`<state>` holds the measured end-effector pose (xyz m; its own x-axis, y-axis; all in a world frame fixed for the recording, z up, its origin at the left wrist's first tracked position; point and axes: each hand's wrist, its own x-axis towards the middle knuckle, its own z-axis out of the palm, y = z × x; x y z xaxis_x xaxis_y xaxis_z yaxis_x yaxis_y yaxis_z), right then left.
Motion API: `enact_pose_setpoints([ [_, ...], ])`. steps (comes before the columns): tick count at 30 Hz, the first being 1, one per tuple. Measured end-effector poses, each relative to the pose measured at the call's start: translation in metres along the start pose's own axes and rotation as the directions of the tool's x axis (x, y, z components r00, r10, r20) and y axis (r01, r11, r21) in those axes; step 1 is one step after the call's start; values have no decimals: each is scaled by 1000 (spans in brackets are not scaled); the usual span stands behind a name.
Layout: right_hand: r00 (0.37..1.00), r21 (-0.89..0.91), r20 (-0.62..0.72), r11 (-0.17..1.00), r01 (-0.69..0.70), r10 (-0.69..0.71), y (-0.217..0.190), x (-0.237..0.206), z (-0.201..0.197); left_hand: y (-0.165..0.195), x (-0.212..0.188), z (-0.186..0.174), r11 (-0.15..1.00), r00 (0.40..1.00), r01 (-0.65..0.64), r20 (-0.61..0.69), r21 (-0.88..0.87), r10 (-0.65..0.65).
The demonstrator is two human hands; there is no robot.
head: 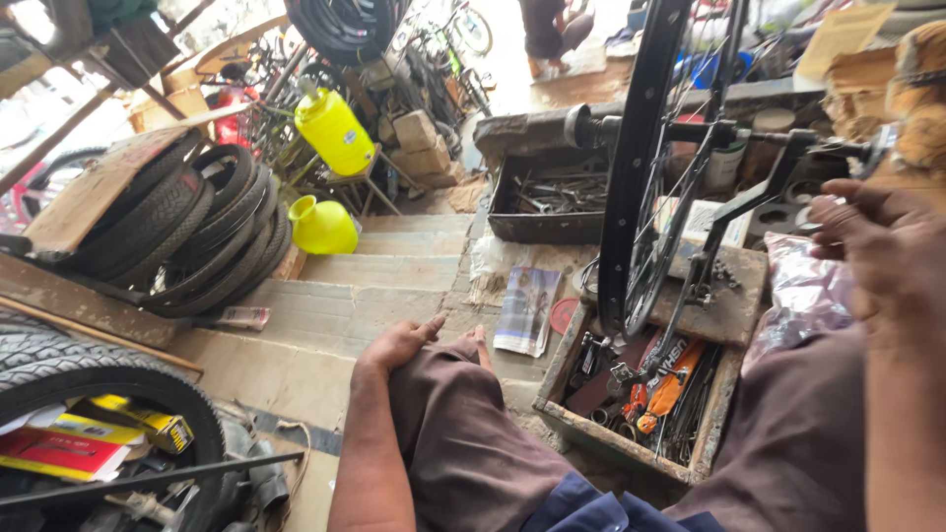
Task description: The person holds a bicycle wheel and repeatedly adjusts the spokes and rim by hand, rotating the wheel to access different sections. The person works in a cluttered workshop with tires and tools visible nearby.
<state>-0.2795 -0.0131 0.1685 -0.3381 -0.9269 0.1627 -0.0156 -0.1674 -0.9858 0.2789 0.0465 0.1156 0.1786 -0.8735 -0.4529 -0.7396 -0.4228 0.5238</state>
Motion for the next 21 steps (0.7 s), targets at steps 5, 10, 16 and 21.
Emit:
enact_pose_setpoints([
  [5, 996, -309, -69, 951, 26, -49, 4, 9, -19, 6, -20, 0, 999, 997, 8, -76, 36, -6],
  [10, 983, -652, 107, 757, -46, 152, 15, -12, 1, 14, -39, 1, 990, 987, 18, -161, 139, 5],
  [16, 897, -866, 362, 448, 223, 254, 2, -11, 27, 17, -47, -4, 982, 985, 53, -169, 179, -23],
  [21, 874, -834, 470, 384, 395, 122, 2, -9, 33, 1, -25, 4, 771, 905, -294, -95, 565, 415],
])
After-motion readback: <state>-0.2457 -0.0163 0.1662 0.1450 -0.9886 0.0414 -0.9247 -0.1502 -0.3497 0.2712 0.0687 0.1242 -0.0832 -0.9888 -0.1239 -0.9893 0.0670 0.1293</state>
